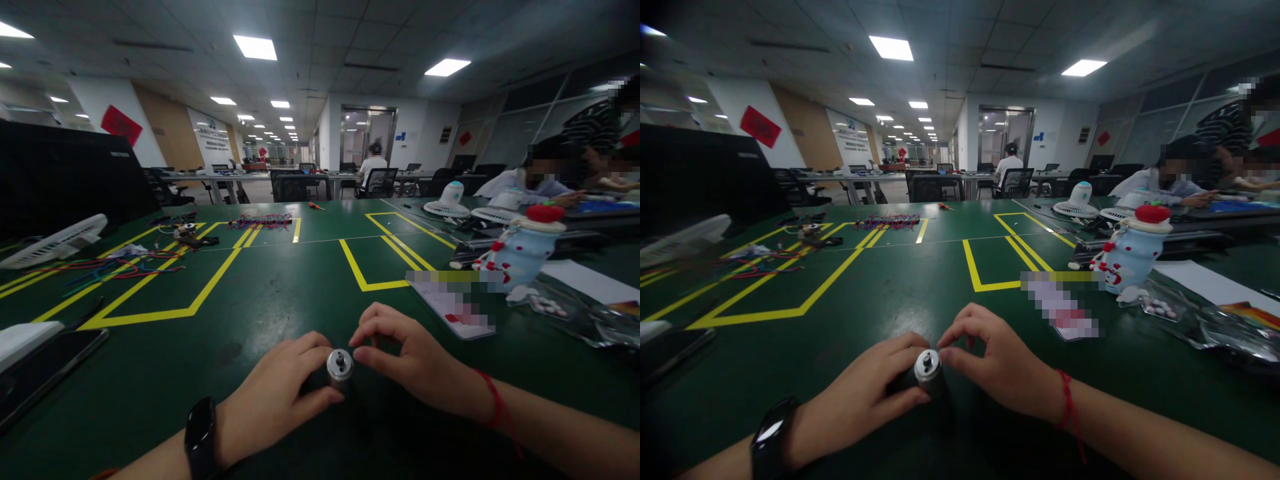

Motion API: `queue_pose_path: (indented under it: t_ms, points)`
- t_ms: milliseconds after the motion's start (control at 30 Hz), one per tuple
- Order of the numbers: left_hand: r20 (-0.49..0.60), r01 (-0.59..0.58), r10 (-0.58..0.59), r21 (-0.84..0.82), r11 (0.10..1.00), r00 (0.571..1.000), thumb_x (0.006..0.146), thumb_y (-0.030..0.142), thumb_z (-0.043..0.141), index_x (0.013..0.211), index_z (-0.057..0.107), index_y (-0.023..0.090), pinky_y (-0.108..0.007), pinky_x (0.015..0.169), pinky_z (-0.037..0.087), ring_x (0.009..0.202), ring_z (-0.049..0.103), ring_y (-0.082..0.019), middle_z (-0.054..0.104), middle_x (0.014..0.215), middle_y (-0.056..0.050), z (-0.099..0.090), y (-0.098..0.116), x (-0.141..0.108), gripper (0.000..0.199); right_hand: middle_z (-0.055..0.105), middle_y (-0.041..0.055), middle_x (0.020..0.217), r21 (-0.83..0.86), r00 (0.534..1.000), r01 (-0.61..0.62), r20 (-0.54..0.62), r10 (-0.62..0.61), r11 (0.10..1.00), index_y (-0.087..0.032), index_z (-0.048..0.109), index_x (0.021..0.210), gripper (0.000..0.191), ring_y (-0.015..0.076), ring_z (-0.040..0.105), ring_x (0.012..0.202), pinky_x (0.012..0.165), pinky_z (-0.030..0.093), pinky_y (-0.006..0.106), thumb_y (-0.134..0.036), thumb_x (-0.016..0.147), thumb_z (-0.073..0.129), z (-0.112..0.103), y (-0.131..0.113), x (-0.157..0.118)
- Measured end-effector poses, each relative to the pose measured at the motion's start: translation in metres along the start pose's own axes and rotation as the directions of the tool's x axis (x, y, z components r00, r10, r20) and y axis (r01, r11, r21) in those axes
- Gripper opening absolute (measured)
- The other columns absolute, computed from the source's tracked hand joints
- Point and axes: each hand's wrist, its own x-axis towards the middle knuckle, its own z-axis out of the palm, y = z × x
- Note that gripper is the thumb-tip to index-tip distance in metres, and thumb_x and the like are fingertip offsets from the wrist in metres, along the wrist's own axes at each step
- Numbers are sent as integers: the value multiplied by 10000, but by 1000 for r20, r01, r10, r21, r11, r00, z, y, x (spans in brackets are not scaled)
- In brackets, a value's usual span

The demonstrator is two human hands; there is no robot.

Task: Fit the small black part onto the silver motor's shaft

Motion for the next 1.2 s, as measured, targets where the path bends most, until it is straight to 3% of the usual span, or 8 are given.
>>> queue_pose_path:
  t_ms: [133, 300, 367, 467, 567, 667, 1200]
  points:
    - [2, -1, 1, 13, 1000, 1000, 936, 286, 628, 1085, 582, 244, -327, 818, 436, 930, 556, -221, 574, 1087, -24, 2, -2, -1, 161, 596, 19, 961, -31, 998, 23, 64, -21, 999, -221, 703, 992, 157, 140, 568, 850, 722, 449, 261, -250, 839, 681, 10, -5, 3]
    - [19, -12, 11, 14, 1000, 1000, 939, 298, 625, 1075, 579, 240, -322, 804, 432, 913, 557, -221, 579, 1066, -24, 0, -1, 1, 155, 614, 12, 873, -7, 999, 22, -26, -22, 1000, -196, 694, 891, 85, 132, 568, 787, 693, 451, 252, -265, 866, 652, 3, -5, 7]
    - [26, -5, 5, 17, 1000, 1000, 942, 295, 621, 1058, 583, 235, -318, 797, 428, 911, 556, -219, 578, 1063, -23, -2, 0, 2, 135, 633, 16, 882, -16, 999, -10, 45, 11, 1000, -195, 693, 911, 98, 139, 577, 801, 724, 462, 264, -272, 870, 648, -9, 0, 4]
    - [36, 3, -4, 24, 1000, 999, 940, 286, 628, 1048, 584, 231, -313, 794, 421, 914, 552, -215, 574, 1060, -16, -3, 1, 1, 129, 633, 32, 980, -98, 970, -20, 239, 44, 995, -211, 717, 931, 106, 167, 581, 914, 839, 465, 315, -264, 854, 666, -27, 13, -2]
    - [42, -1, 0, 20, 1000, 999, 936, 281, 633, 1056, 582, 231, -317, 807, 415, 932, 546, -215, 567, 1072, -16, -2, 0, -1, 139, 584, 44, 1093, -221, 948, 8, 313, 63, 975, -241, 743, 919, 106, 207, 530, 1047, 927, 427, 384, -259, 823, 700, -35, 27, -7]
    - [37, 7, -7, 18, 1000, 999, 936, 280, 630, 1066, 580, 238, -321, 820, 413, 946, 544, -217, 561, 1089, -17, -1, -1, -2, 145, 562, 47, 1122, -228, 932, 22, 358, 62, 973, -245, 744, 948, 139, 212, 508, 1083, 952, 412, 403, -259, 815, 705, -35, 33, -7]
    - [32, 8, -9, 12, 1000, 999, 941, 295, 611, 1071, 583, 236, -329, 818, 426, 943, 544, -224, 559, 1101, -31, -1, -2, -2, 146, 596, 30, 1083, -70, 932, -10, 361, 35, 997, -201, 699, 882, 150, 187, 582, 1022, 923, 446, 356, -244, 747, 750, -47, 43, -1]
